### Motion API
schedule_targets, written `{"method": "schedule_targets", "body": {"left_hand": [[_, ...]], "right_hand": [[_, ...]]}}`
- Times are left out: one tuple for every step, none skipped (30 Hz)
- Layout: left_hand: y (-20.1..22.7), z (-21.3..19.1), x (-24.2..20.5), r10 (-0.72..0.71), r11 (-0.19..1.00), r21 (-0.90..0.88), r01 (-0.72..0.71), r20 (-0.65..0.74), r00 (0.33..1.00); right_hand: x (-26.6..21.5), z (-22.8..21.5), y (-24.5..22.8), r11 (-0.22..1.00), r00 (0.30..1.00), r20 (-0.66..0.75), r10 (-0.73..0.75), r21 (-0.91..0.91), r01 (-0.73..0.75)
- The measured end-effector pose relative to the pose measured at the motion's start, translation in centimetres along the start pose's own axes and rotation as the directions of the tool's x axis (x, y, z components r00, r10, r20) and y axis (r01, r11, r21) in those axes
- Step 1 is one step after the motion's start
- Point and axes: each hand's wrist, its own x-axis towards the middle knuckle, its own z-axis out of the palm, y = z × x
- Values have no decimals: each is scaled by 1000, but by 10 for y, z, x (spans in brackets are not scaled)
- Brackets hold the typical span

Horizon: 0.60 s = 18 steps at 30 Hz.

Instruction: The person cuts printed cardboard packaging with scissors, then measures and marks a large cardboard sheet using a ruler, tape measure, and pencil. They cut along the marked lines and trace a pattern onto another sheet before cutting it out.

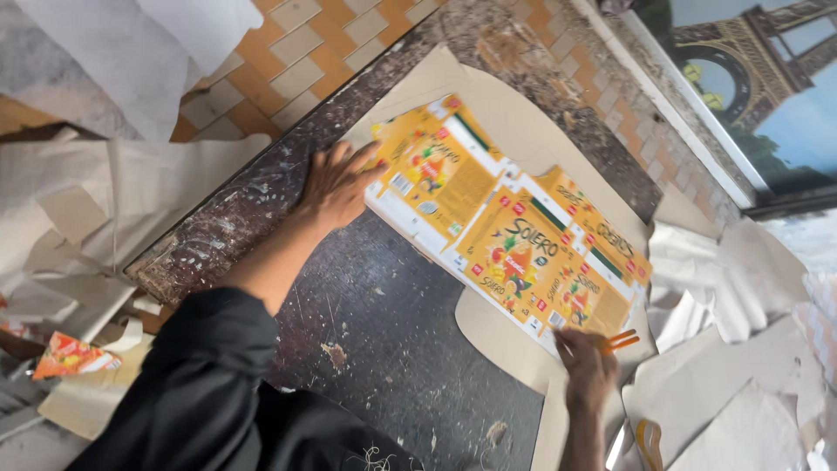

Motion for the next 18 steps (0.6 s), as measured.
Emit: {"method": "schedule_targets", "body": {"left_hand": [[4, -2, -19, 4, 1000, 20, -5, 51, 999], [7, -6, -45, 12, 999, 50, -15, 54, 998], [11, -10, -78, 20, 997, 80, -24, 57, 998], [16, -16, -113, 29, 999, 46, -29, 5, 1000], [22, -23, -152, 10, 999, 31, -12, 53, 999], [30, -28, -191, 20, 999, 43, -19, -4, 1000], [37, -35, -232, -44, 999, -17, 45, 41, 998], [47, -40, -271, -92, 996, -6, 93, 99, 991], [55, -44, -304, -141, 990, 9, 142, 154, 978], [66, -44, -331, -145, 988, -56, 147, 39, 989], [75, -44, -354, -153, 982, -120, 143, -77, 985], [84, -39, -369, -168, 974, -184, 132, -194, 967], [91, -32, -377, -246, 963, -171, 208, -246, 937], [100, -24, -385, -323, 944, -164, 285, -296, 899], [106, -15, -390, -394, 919, -163, 359, -347, 851], [109, -5, -389, -659, 703, -508, 498, -201, 725], [112, 6, -387, -819, 354, -752, 556, 38, 573], [113, 15, -387, -844, -64, -850, 522, 325, 426]], "right_hand": [[-14, -35, 9, 997, 998, -52, -23, -69, 20], [-25, -61, 24, 970, 972, -206, 111, -191, -151], [-33, -84, 39, 900, 903, -366, 223, -278, -336], [-40, -103, 55, 864, 910, -356, 211, -367, -344], [-46, -119, 70, 821, 917, -345, 199, -452, -348], [-43, -129, 86, 769, 926, -326, 189, -537, -346], [-36, -134, 100, 752, 955, -280, 101, -607, -257], [-31, -139, 111, 718, 975, -222, 18, -676, -167], [-28, -141, 122, 673, 985, -158, -63, -736, -75], [-23, -139, 130, 641, 989, -123, -87, -766, -39], [-15, -133, 135, 607, 990, -87, -110, -795, -3], [-7, -129, 135, 570, 990, -50, -135, -821, 37], [2, -121, 134, 574, 992, -46, -120, -818, 32], [9, -115, 131, 575, 994, -40, -103, -818, 26], [15, -109, 127, 575, 993, -21, -117, -816, 51], [21, -103, 121, 575, 991, -3, -133, -815, 75], [25, -99, 114, 575, 989, 14, -150, -812, 99], [30, -97, 109, 566, 986, 20, -163, -817, 110]]}}
